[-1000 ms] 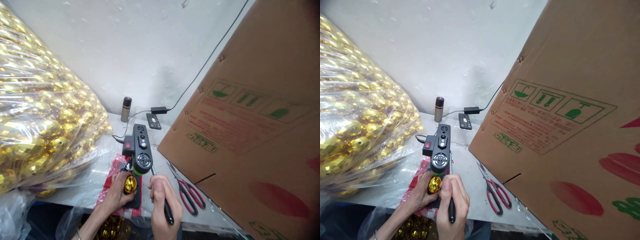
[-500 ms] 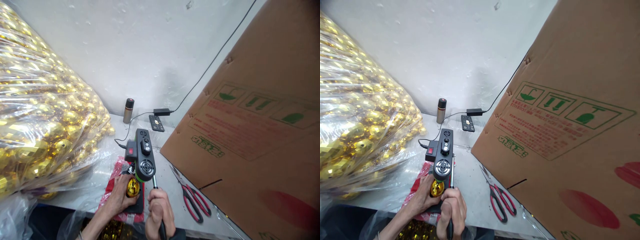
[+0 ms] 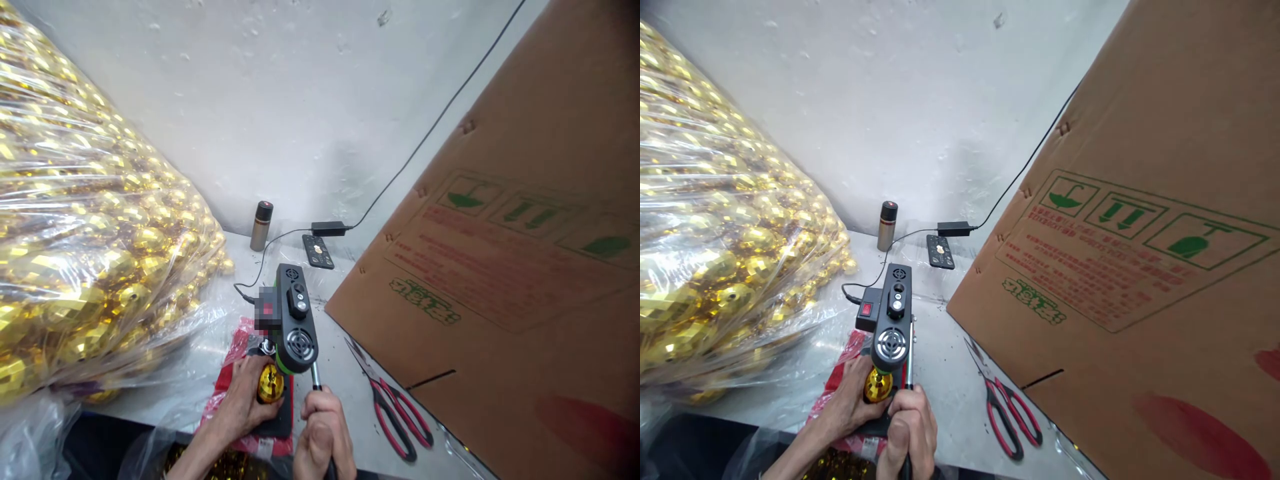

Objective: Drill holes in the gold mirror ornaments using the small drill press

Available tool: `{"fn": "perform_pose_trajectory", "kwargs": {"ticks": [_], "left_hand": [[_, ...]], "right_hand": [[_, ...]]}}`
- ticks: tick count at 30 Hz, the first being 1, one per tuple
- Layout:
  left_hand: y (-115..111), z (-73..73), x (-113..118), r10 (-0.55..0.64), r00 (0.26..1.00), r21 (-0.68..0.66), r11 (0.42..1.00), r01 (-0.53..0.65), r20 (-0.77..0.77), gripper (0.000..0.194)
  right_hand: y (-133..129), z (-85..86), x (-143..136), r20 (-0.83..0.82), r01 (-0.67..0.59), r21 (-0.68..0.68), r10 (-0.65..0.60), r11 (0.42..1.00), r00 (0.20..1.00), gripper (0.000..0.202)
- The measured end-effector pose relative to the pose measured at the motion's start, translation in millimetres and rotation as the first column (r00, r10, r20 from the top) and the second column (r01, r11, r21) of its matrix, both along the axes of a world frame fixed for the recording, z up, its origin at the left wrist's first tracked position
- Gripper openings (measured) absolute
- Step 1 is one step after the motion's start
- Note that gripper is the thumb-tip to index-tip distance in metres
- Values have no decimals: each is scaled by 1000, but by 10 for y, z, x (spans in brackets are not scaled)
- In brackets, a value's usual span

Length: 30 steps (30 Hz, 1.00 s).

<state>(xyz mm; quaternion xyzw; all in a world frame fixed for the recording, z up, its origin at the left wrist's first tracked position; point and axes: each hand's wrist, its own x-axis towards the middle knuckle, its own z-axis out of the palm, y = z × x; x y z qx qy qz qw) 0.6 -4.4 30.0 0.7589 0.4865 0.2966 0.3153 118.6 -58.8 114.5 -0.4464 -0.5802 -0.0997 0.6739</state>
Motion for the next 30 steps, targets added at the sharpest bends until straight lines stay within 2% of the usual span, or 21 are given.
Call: {"fn": "perform_pose_trajectory", "kwargs": {"ticks": [9, 16, 23, 30], "left_hand": [[-1, 0, 6, 7, 1000, 8, 1000, -7, -4, 40], [-6, 53, 3, -8, 1000, -27, 1000, 7, -8, 37], [14, 37, 19, 5, 1000, -49, 999, -5, 5, 48], [8, 25, 6, 6, 1000, -39, 999, -5, 26, 43]], "right_hand": [[-5, -25, 22, 25, -1, 20, 1, 1000, 1000, 40], [-80, -47, -114, -199, -20, -105, -1, 994, 980, 40], [12, -115, -31, -83, 2, 20, 0, 1000, 997, 41], [-16, -379, 21, 7, -29, -36, 29, 999, 1000, 39]]}}
